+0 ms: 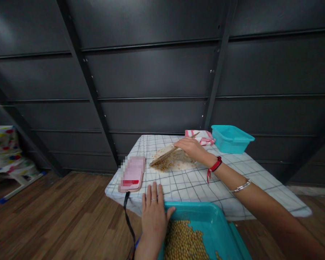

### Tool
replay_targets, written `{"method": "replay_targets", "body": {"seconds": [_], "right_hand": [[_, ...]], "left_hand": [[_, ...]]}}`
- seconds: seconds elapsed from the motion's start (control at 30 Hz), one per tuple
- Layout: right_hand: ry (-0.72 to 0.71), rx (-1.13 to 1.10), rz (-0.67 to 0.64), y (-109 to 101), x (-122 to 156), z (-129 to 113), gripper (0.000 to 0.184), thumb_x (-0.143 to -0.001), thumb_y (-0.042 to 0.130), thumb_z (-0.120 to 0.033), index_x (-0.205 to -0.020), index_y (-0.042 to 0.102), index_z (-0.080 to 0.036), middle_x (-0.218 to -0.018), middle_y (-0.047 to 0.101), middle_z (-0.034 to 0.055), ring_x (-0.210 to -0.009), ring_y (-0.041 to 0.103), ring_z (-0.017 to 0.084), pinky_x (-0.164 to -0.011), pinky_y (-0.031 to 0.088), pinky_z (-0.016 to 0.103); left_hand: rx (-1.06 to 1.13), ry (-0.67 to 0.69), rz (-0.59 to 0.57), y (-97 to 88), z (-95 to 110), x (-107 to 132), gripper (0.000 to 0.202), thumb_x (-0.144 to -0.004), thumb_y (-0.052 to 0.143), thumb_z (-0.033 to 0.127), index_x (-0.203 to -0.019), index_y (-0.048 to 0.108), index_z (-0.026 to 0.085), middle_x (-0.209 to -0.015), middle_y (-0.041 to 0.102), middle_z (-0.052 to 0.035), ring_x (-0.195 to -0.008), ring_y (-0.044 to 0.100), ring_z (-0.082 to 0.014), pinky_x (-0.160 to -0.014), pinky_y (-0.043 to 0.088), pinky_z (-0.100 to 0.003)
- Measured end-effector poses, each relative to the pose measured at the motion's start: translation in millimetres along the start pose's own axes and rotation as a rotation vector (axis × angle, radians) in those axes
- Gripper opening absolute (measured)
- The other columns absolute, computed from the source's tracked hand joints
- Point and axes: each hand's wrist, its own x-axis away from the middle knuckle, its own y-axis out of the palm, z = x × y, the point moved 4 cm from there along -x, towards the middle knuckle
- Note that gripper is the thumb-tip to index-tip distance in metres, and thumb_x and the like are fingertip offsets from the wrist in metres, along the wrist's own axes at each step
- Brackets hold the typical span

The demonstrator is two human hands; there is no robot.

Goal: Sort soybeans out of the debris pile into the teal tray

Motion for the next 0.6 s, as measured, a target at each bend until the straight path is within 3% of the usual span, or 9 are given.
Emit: {"method": "replay_targets", "body": {"seconds": [0.4,0.6], "right_hand": [[0.037,0.011,0.069,-33,29,8,0.027,-0.077,0.036,-0.002,-0.090,0.057,-0.015,-0.085,0.064,0.0071,-0.081,0.056,0.017,-0.075,0.041,0.032],[0.047,0.024,0.091,-20,16,2,0.026,-0.080,0.036,-0.005,-0.090,0.057,-0.015,-0.084,0.064,0.0073,-0.080,0.056,0.017,-0.074,0.042,0.033]], "left_hand": [[0.022,0.003,0.008,4.2,-1,2,0.065,-0.072,0.046,0.051,-0.124,0.040,0.012,-0.129,0.045,-0.0160,-0.118,0.039,-0.0304,-0.093,0.037,-0.048],[0.009,0.005,0.018,4.7,0,2,0.064,-0.073,0.044,0.052,-0.124,0.041,0.013,-0.128,0.046,-0.0157,-0.117,0.040,-0.0302,-0.093,0.037,-0.048]]}}
